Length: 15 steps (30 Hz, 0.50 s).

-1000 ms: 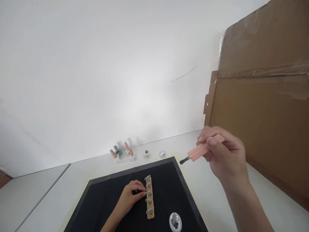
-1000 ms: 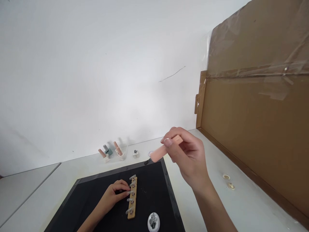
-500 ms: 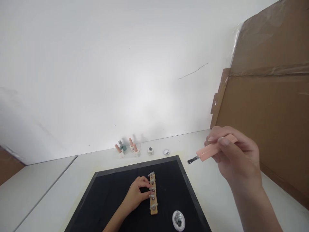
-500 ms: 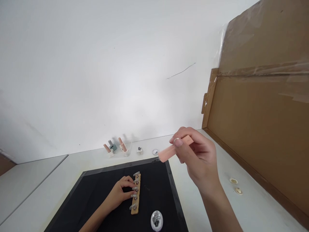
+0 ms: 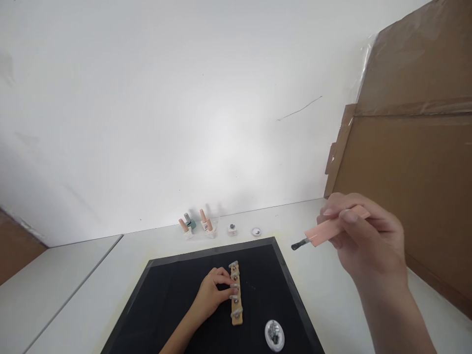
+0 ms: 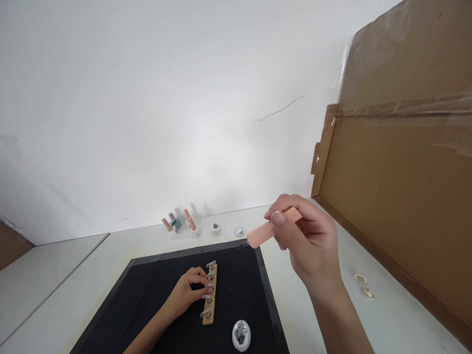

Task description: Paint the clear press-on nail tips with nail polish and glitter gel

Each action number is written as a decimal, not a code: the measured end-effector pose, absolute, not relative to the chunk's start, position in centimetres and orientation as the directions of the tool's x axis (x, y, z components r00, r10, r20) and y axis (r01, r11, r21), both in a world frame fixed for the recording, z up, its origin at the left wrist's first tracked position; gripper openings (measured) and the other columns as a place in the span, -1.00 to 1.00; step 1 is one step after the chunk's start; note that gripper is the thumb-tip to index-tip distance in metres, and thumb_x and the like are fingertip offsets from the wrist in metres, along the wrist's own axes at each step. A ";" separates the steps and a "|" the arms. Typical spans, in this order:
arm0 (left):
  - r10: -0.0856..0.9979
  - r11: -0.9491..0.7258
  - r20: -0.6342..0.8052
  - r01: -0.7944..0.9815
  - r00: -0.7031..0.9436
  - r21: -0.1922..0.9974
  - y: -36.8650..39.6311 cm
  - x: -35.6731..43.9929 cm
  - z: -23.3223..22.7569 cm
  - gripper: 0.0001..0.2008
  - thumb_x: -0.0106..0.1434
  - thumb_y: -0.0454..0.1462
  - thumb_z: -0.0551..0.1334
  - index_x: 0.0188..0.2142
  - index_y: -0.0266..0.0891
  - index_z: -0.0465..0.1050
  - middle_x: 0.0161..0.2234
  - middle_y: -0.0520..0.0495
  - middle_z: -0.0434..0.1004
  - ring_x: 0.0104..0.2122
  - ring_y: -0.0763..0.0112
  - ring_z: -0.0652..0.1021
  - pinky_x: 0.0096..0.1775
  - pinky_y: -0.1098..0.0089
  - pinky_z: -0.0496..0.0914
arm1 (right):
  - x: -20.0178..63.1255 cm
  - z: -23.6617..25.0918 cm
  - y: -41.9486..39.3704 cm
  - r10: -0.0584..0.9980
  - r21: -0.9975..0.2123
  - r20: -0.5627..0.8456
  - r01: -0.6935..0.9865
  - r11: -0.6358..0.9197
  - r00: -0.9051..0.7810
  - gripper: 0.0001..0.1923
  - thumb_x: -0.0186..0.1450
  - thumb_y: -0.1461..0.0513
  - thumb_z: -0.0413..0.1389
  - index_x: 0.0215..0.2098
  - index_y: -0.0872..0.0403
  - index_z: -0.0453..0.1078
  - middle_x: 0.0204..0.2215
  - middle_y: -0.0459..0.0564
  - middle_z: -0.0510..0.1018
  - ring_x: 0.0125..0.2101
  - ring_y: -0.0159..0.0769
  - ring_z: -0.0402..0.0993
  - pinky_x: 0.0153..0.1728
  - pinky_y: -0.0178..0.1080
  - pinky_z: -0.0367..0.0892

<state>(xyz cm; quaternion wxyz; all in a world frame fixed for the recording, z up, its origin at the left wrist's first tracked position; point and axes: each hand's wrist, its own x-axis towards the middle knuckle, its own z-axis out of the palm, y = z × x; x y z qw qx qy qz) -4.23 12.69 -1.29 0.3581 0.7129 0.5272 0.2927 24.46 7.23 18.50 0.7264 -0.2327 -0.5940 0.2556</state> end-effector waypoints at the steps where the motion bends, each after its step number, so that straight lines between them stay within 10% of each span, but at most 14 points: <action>1: 0.961 -0.187 0.038 0.543 0.273 0.819 12.7 -4.3 -1.3 -0.88 -0.01 -0.16 0.42 -0.50 -0.14 0.66 -0.38 -0.05 0.52 -0.27 0.22 0.47 -0.14 0.30 0.32 | 24.4 18.6 7.2 0.649 -0.642 0.743 -0.098 0.760 0.165 -0.81 0.30 0.14 0.20 -0.44 0.02 0.53 -0.59 -0.11 0.42 -0.66 -0.47 0.18 -0.71 -0.38 0.04; 15: 0.961 -0.171 0.019 0.539 0.276 0.824 12.8 -4.8 -1.2 -0.85 -0.02 -0.12 0.42 -0.52 -0.13 0.66 -0.40 -0.04 0.52 -0.29 0.23 0.47 -0.13 0.28 0.32 | 23.9 18.9 6.7 0.675 -0.672 0.710 -0.092 0.735 0.200 -0.81 0.26 0.13 0.22 -0.48 0.01 0.54 -0.59 -0.09 0.43 -0.69 -0.45 0.15 -0.73 -0.35 0.02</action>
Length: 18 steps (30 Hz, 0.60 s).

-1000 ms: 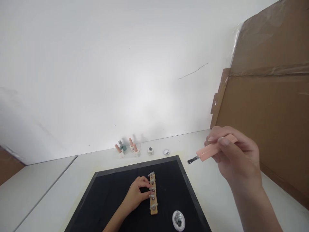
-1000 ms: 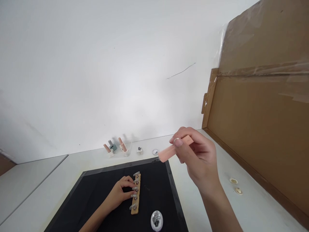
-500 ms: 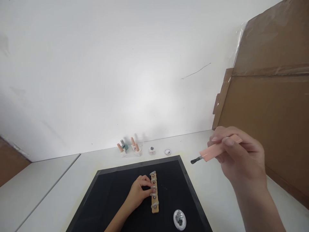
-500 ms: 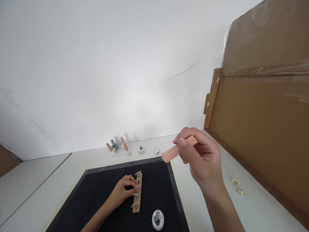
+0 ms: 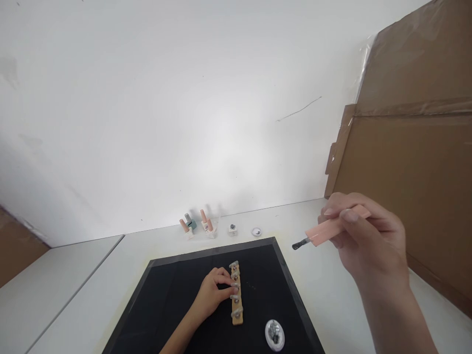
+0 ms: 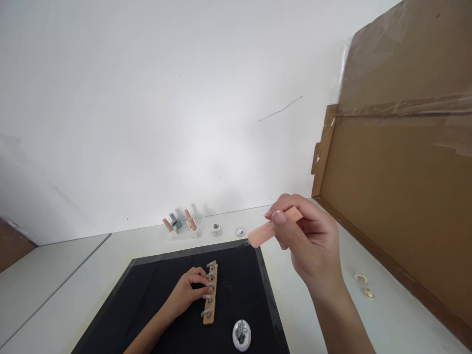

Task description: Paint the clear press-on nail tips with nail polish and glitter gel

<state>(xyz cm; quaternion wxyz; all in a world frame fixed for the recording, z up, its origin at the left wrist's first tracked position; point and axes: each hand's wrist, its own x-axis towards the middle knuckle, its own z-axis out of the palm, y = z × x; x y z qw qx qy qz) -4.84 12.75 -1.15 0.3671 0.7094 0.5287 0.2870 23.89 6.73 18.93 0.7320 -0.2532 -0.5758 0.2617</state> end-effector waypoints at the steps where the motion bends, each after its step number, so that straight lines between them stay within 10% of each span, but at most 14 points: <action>1: 0.961 -0.170 0.019 0.535 0.276 0.827 12.8 -4.8 -1.2 -0.85 -0.02 -0.12 0.42 -0.52 -0.13 0.66 -0.40 -0.04 0.52 -0.29 0.23 0.47 -0.13 0.28 0.32 | 23.9 18.9 6.7 0.675 -0.673 0.709 -0.089 0.734 0.203 -0.81 0.26 0.13 0.22 -0.49 0.01 0.54 -0.60 -0.09 0.42 -0.69 -0.44 0.15 -0.73 -0.34 0.02; 18: 0.962 -0.156 0.042 0.417 0.271 0.896 12.7 -5.0 -1.3 -0.79 -0.06 -0.08 0.46 -0.53 -0.16 0.66 -0.43 -0.04 0.47 -0.32 0.25 0.47 -0.16 0.28 0.33 | 23.9 18.8 6.7 0.652 -0.660 0.730 -0.036 0.750 0.203 -0.81 0.27 0.14 0.21 -0.47 0.00 0.54 -0.58 -0.08 0.43 -0.71 -0.44 0.17 -0.73 -0.33 0.02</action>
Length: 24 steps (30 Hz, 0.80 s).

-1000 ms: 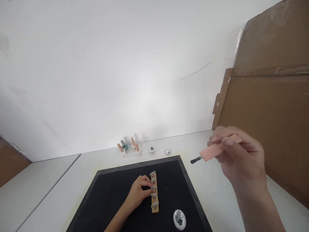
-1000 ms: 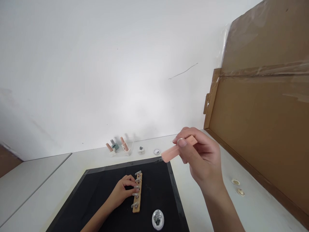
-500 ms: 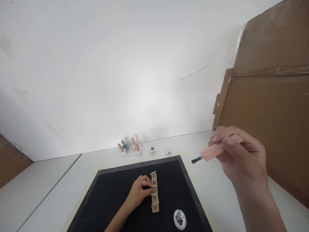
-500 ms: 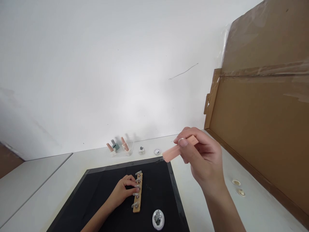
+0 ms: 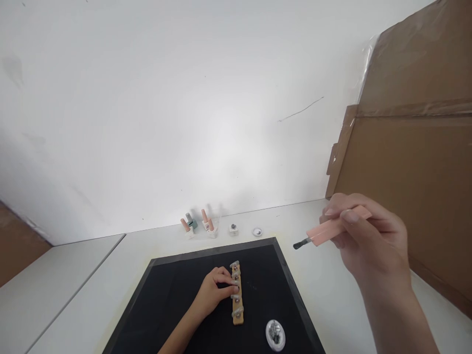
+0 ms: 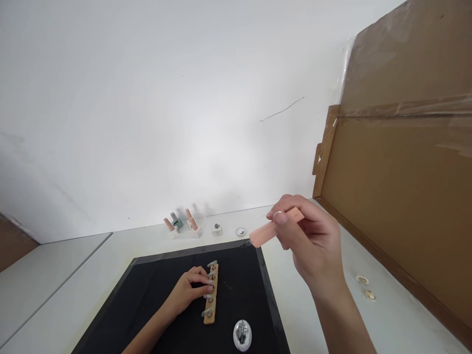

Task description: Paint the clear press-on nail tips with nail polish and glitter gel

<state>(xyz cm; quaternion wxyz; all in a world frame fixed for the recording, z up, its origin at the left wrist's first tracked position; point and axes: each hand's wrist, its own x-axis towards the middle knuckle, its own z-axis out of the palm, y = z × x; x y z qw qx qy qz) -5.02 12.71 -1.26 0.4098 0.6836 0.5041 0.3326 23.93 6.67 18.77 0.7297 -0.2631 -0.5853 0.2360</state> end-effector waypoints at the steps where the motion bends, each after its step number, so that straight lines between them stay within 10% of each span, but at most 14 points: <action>1: 0.961 -0.156 0.044 0.406 0.272 0.900 12.7 -5.0 -1.2 -0.78 -0.06 -0.07 0.46 -0.53 -0.17 0.66 -0.43 -0.04 0.46 -0.32 0.25 0.47 -0.16 0.28 0.33 | 23.9 18.8 6.7 0.652 -0.661 0.729 -0.031 0.750 0.208 -0.81 0.26 0.14 0.21 -0.48 0.00 0.54 -0.59 -0.08 0.43 -0.71 -0.44 0.16 -0.74 -0.32 0.01; 15: 0.969 -0.081 0.020 0.237 0.248 0.968 11.6 -4.6 5.5 -0.68 -0.13 -0.01 0.49 -0.52 -0.21 0.67 -0.47 -0.01 0.44 -0.45 0.39 0.44 -0.37 0.34 0.36 | 25.5 19.8 5.8 0.666 -0.665 0.746 0.068 0.744 0.012 -0.79 0.34 0.17 0.15 -0.46 0.01 0.46 -0.62 -0.13 0.53 -0.65 -0.43 0.20 -0.66 -0.35 0.11; 24: 0.961 -0.198 0.181 0.060 0.210 0.978 6.1 -0.4 14.7 -0.83 -0.04 -0.08 0.49 -0.50 -0.09 0.69 -0.46 -0.10 0.63 -0.50 0.34 0.56 -0.42 0.34 0.50 | 29.1 19.7 5.9 0.668 -0.809 0.035 0.371 0.455 -0.743 -0.85 0.28 0.21 0.16 -0.41 0.07 0.52 -0.53 -0.11 0.59 -0.59 -0.44 0.25 -0.62 -0.39 0.10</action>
